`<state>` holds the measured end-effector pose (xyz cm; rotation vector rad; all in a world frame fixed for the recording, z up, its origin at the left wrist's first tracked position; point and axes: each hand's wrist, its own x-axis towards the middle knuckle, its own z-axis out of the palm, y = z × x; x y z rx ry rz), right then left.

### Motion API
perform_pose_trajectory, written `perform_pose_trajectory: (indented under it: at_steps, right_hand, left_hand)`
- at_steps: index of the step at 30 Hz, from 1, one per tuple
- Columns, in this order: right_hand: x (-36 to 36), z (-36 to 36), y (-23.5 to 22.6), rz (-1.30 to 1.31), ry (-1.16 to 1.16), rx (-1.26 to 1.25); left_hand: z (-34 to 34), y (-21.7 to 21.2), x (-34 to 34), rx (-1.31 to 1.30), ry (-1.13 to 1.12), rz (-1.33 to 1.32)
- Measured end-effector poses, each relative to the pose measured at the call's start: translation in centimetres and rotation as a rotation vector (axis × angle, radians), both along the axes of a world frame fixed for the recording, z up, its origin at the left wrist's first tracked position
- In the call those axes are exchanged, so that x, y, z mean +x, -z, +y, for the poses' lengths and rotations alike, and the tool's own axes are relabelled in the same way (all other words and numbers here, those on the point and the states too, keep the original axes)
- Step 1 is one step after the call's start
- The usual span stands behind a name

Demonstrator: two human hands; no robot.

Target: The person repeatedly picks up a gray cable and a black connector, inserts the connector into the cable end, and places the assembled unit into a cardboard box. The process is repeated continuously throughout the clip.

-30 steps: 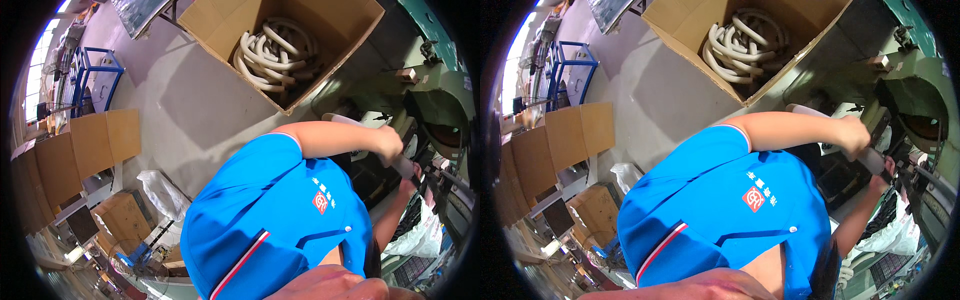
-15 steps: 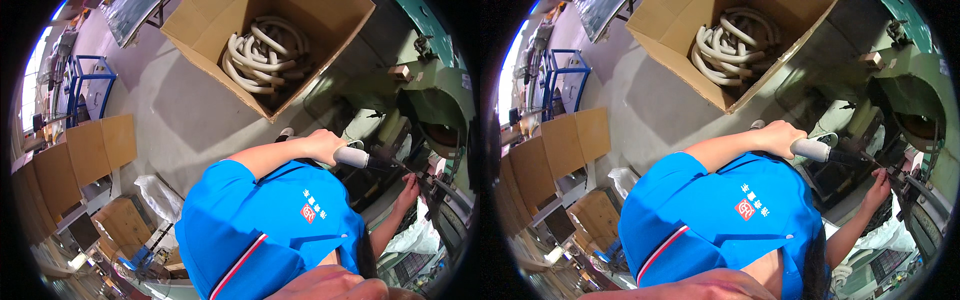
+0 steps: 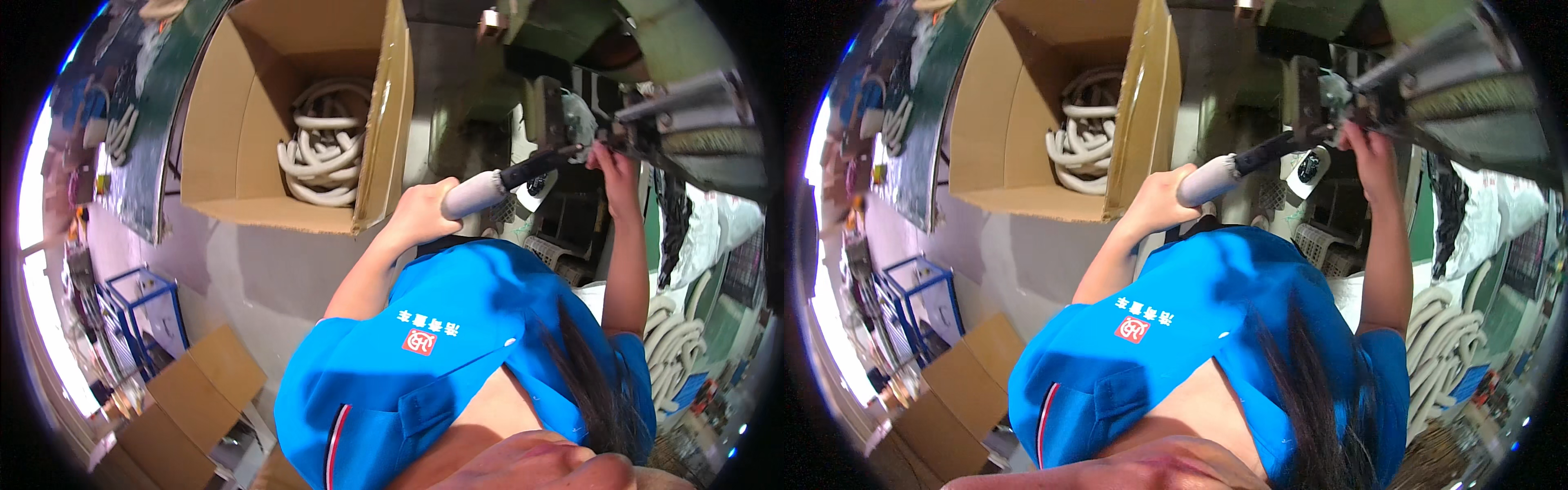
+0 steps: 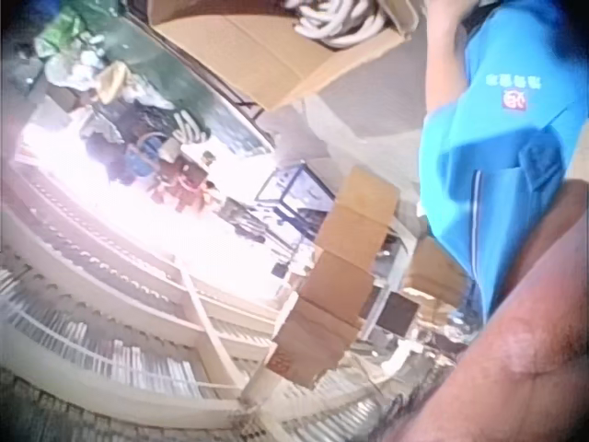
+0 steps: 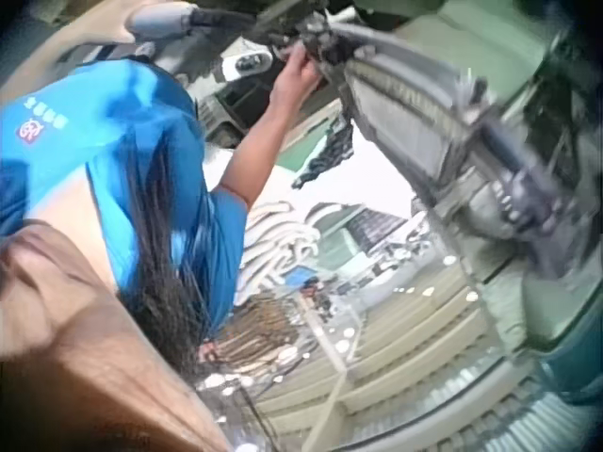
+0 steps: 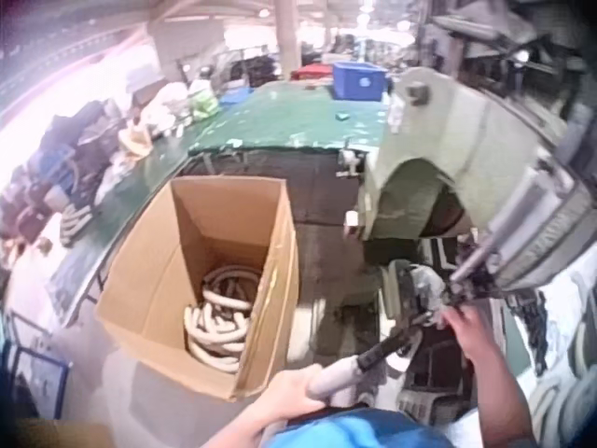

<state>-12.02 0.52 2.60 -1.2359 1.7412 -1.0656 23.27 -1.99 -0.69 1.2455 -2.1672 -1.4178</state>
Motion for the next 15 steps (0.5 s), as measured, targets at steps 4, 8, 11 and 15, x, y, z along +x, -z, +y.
perform_pose_trajectory:
  at_steps: [4,8,11,15]
  right_hand:
    - [1.3,-0.3,-0.7,-0.385,0.039,0.127]
    - [0.5,0.5,1.4,-0.359,-0.035,0.207]
    - [0.3,3.0,2.6,-0.358,0.044,0.115]
    - [-2.3,7.5,5.0,-0.287,0.189,0.154]
  left_hand:
    - [-0.4,-0.2,0.3,-0.030,-0.031,0.038]
    - [-2.5,-0.9,4.0,-0.035,-0.227,0.110]
    - [-3.3,-4.4,8.9,0.037,-0.454,0.327]
    - [-2.0,-13.1,14.9,-0.411,-0.698,0.608]
